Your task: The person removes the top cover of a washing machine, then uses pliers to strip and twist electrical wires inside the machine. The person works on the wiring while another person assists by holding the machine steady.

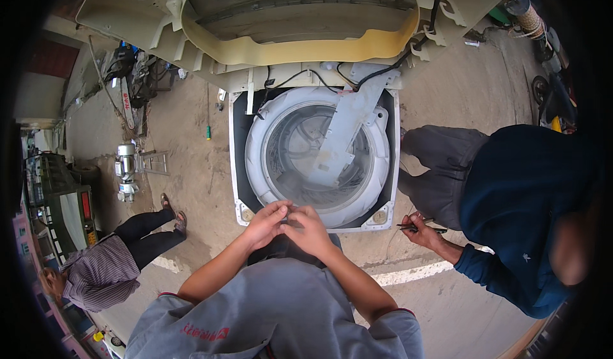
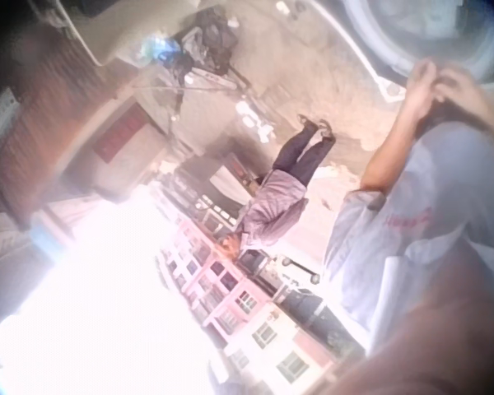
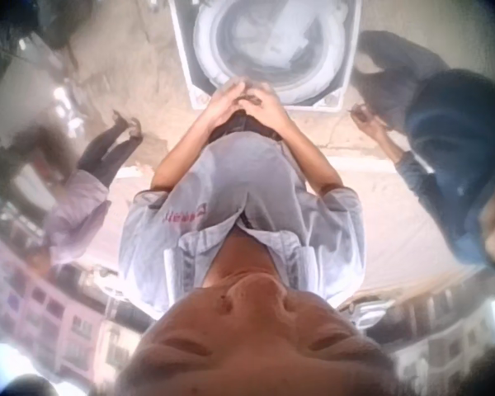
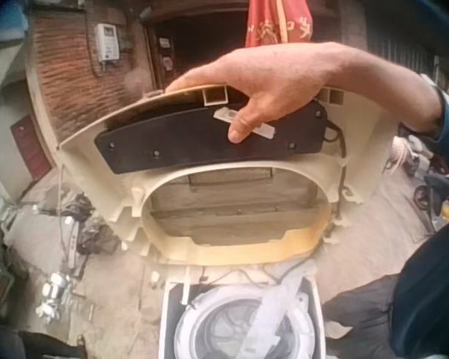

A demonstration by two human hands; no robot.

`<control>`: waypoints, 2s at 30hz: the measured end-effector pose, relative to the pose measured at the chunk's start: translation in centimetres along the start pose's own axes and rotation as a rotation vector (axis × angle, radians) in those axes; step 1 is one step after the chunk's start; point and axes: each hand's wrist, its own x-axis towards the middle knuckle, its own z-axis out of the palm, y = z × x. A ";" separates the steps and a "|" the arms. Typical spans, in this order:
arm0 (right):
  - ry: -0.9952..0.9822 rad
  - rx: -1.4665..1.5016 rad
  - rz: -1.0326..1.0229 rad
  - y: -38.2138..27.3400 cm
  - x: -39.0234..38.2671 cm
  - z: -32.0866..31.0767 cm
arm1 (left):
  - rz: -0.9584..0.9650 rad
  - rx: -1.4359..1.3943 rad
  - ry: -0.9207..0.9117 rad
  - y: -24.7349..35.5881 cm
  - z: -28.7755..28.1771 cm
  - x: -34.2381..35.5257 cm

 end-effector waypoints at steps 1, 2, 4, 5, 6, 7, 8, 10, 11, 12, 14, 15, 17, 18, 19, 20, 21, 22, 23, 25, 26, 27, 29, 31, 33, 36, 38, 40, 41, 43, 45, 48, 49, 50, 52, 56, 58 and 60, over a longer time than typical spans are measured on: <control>0.005 0.053 -0.034 0.4 0.0 0.4 | 0.024 0.036 0.004 0.0 -0.2 -0.2; -0.009 0.066 -0.058 0.7 0.3 0.8 | 0.047 0.075 0.007 0.2 -0.4 -0.6; -0.043 0.098 -0.088 0.7 0.4 1.8 | 0.053 0.132 0.048 -0.2 -1.4 -1.6; -0.086 0.137 -0.019 0.4 0.3 2.2 | 0.043 0.158 0.080 -0.3 -2.3 -2.0; -0.098 0.103 0.004 0.4 0.3 2.5 | 0.041 0.184 0.110 -0.2 -2.9 -2.2; -0.107 0.069 0.026 0.7 0.3 2.9 | 0.047 0.190 0.181 -0.1 -3.3 -2.7; -0.113 0.035 0.049 1.0 0.3 3.4 | 0.011 0.214 0.204 0.2 -4.2 -3.0; -0.033 0.038 0.167 1.6 0.5 4.2 | -0.050 0.263 0.247 1.1 -6.3 -3.4; 0.010 0.039 0.238 1.8 0.7 4.2 | -0.026 0.258 0.277 1.3 -7.2 -3.4; 0.065 0.037 0.308 1.8 1.0 4.2 | -0.021 0.254 0.262 1.6 -8.4 -3.2; 0.202 0.100 0.393 2.6 2.2 3.9 | -0.015 0.253 0.228 2.3 -10.6 -2.7; 0.322 0.154 0.390 4.1 2.7 3.9 | -0.013 0.259 0.201 2.9 -11.1 -2.4; 0.492 0.249 0.455 5.2 4.3 3.8 | -0.008 0.266 0.169 4.2 -12.1 -2.3; 0.548 0.291 0.521 5.4 5.7 3.4 | -0.006 0.293 0.156 4.8 -12.7 -2.2; 0.606 0.337 0.588 5.8 7.2 3.1 | -0.006 0.323 0.143 5.3 -13.5 -2.1; 0.584 0.342 0.639 6.1 8.7 3.1 | -0.005 0.352 0.132 5.7 -14.3 -2.1; 0.558 0.348 0.683 6.7 10.6 2.9 | -0.010 0.368 0.154 6.0 -15.2 -2.1; 0.535 0.352 0.721 7.6 12.7 2.5 | -0.010 0.384 0.172 6.1 -16.2 -2.3; 0.527 0.421 0.769 9.7 14.6 2.8 | -0.015 0.403 0.184 5.8 -17.2 -2.5; 0.526 0.471 0.792 13.1 18.9 4.1 | -0.021 0.390 0.235 5.2 -20.0 -3.3; 0.522 0.506 0.822 14.6 20.7 4.5 | -0.024 0.368 0.249 5.5 -20.5 -4.0; 0.531 0.492 0.833 16.6 22.4 4.9 | -0.040 0.374 0.287 5.4 -21.2 -4.5; 0.547 0.468 0.868 20.4 24.9 5.2 | -0.075 0.397 0.339 5.1 -22.2 -5.1; 0.694 0.457 0.888 19.7 27.0 6.3 | -0.080 0.408 0.385 5.1 -22.7 -5.4; 0.771 0.255 0.826 20.5 26.9 6.3 | -0.077 0.439 0.391 5.2 -21.9 -5.0; 0.671 0.080 0.636 22.7 25.0 5.9 | 0.018 0.555 0.276 6.9 -17.7 -2.3; 0.449 0.468 0.520 15.8 23.7 4.7 | 0.158 0.644 0.227 8.9 -13.8 -0.3; 0.519 0.687 0.396 9.3 21.8 1.1 | 0.276 0.793 0.137 12.0 -9.0 2.8; 0.547 0.798 0.335 6.9 21.1 -0.8 | 0.304 0.878 0.097 13.8 -6.6 4.7; 0.758 0.892 0.149 4.2 20.4 -5.6 | 0.624 1.014 -0.069 16.9 -0.3 9.8; 0.931 0.895 0.047 3.6 21.4 -9.5 | 0.769 1.165 -0.134 19.9 5.4 14.1; 0.927 0.870 0.100 3.3 23.7 -12.5 | 0.950 1.311 -0.120 21.9 10.2 20.2; 0.901 0.886 0.124 3.3 24.6 -12.7 | 0.963 1.389 -0.098 22.2 11.0 21.8; 0.871 0.901 0.112 3.2 25.1 -12.8 | 0.976 1.468 -0.077 22.6 11.6 22.9; 0.823 0.925 0.104 3.0 25.6 -12.9 | 0.918 1.553 -0.074 22.9 12.2 24.3; 0.842 0.904 0.102 3.2 25.8 -12.7 | 0.695 1.625 -0.105 23.1 13.7 24.4; 0.828 0.907 0.092 3.4 25.7 -12.8 | 0.676 1.675 -0.160 23.8 14.2 24.6; 0.823 0.861 0.100 3.4 25.4 -12.9 | 0.626 1.655 -0.177 24.0 14.2 25.1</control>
